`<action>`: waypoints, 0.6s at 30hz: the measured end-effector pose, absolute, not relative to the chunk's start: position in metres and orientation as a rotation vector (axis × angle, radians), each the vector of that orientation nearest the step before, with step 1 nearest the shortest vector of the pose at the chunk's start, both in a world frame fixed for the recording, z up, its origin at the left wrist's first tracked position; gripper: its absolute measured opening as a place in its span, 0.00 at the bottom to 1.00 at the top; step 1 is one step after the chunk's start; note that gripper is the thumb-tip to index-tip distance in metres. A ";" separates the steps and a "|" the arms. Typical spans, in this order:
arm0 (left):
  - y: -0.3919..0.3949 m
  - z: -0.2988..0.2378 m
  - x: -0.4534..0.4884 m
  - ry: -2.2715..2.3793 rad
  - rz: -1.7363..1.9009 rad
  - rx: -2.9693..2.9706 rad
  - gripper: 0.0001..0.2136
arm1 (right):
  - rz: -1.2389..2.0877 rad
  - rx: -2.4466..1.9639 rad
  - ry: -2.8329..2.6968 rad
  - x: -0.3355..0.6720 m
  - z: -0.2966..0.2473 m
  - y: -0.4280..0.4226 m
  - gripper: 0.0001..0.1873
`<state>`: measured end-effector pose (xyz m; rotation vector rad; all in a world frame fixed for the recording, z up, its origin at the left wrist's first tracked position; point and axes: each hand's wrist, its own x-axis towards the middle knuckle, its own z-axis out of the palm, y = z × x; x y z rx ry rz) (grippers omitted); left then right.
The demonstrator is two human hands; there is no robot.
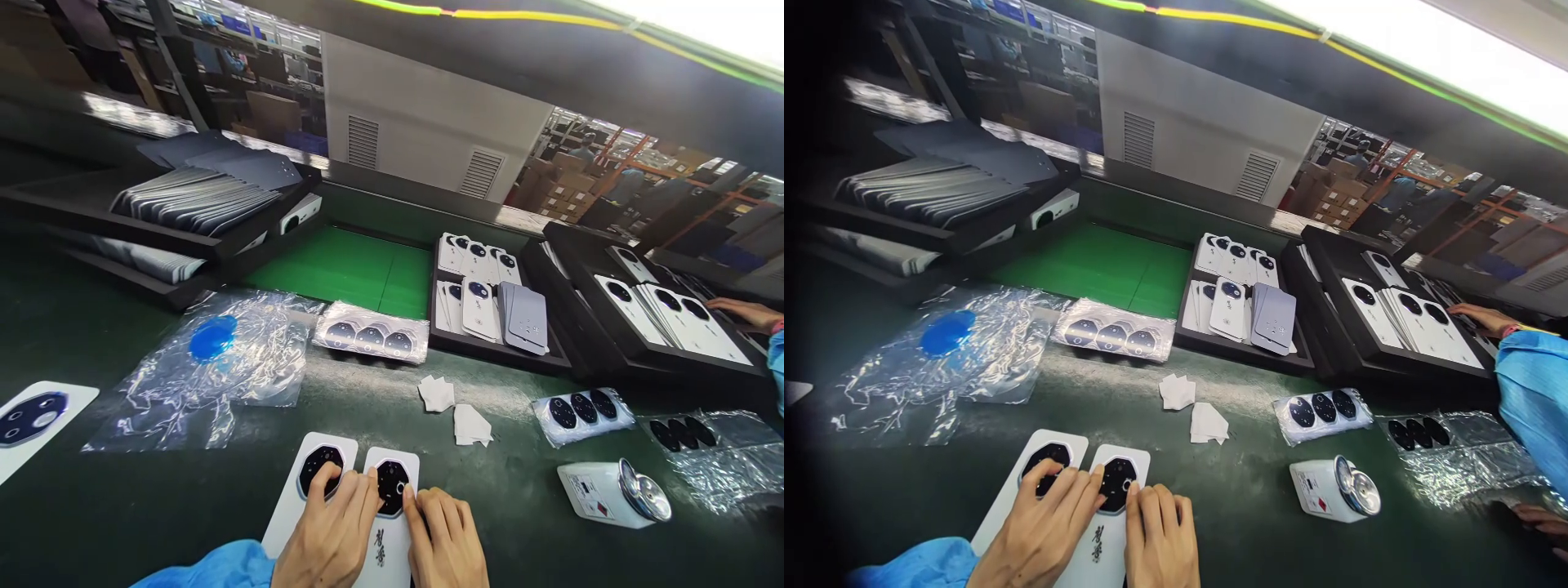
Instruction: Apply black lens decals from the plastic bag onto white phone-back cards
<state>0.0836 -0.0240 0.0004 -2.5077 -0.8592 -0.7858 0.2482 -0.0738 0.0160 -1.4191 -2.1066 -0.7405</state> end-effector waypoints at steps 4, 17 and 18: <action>-0.023 -0.005 0.087 -0.965 -0.919 -2.501 0.14 | -0.728 -1.332 -2.077 0.246 0.026 -0.072 0.21; -0.024 0.013 0.077 -0.914 -0.987 -2.513 0.16 | -0.620 -1.242 -1.804 0.232 -0.006 -0.081 0.22; -0.024 0.014 0.075 -0.842 -1.035 -2.535 0.16 | -0.642 -1.247 -1.785 0.232 -0.009 -0.084 0.23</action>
